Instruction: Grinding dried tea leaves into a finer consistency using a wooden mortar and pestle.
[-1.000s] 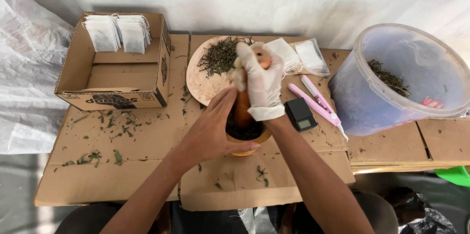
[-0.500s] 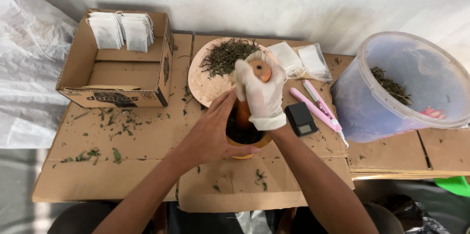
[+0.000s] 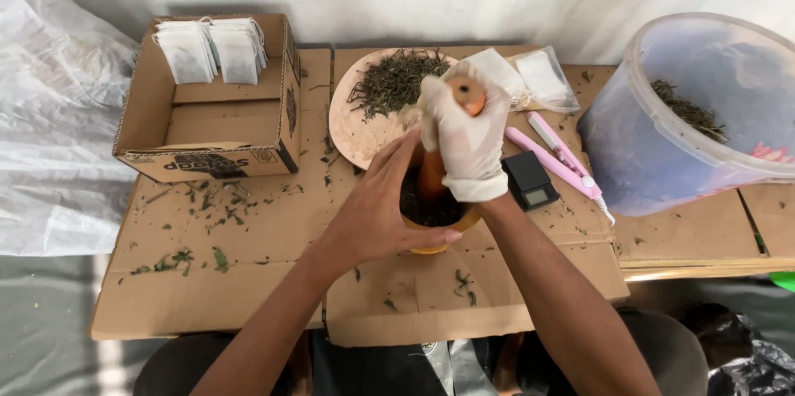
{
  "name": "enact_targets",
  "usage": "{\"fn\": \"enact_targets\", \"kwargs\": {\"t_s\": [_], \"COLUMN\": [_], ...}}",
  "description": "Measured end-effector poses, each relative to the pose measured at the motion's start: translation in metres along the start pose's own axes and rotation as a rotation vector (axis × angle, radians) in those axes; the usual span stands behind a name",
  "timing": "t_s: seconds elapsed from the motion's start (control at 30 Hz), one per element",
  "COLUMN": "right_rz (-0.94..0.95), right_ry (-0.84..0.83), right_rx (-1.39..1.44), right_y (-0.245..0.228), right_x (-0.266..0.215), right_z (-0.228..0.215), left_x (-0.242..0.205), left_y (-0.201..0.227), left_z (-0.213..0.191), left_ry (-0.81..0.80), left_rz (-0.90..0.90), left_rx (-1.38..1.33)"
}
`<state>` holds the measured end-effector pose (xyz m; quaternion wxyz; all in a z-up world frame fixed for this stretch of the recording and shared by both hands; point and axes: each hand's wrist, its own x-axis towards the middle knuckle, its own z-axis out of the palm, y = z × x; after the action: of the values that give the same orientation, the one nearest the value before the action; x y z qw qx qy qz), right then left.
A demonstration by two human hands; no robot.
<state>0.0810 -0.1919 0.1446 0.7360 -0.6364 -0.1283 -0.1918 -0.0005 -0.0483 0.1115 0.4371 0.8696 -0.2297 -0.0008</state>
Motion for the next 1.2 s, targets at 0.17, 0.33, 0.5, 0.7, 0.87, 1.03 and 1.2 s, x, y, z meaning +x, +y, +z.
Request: {"fn": "enact_targets", "kwargs": {"t_s": [0.17,0.33,0.5,0.7,0.87,1.03,1.2], "right_rz": [0.143,0.105,-0.106,0.145,-0.007,-0.079,0.253], "right_ry": [0.072,-0.074,0.079,-0.012,-0.041,0.081,0.01], "right_rx": [0.269,0.14,-0.033,0.323,0.11,-0.044,0.18], "right_y": [-0.02,-0.036,0.006,-0.011,-0.02,0.008,-0.029], "right_x": [-0.021,-0.04,-0.013,-0.027,-0.031,-0.015,-0.013], "right_z": [-0.005,-0.012,0.01,-0.028,-0.016,0.0,-0.012], "left_x": [0.001,0.001,0.0,0.0,0.0,0.0,-0.002], "left_y": [-0.003,-0.001,-0.003,-0.001,-0.002,-0.009,-0.001], "left_z": [0.001,0.0,0.002,0.005,0.005,0.008,0.004], "left_ry": [0.024,0.036,0.023,0.065,0.07,0.056,0.079], "left_rz": [0.007,0.012,-0.035,0.004,0.015,-0.018,0.025], "left_rx": [-0.01,0.001,-0.001,0.032,0.024,0.014,0.015]}}
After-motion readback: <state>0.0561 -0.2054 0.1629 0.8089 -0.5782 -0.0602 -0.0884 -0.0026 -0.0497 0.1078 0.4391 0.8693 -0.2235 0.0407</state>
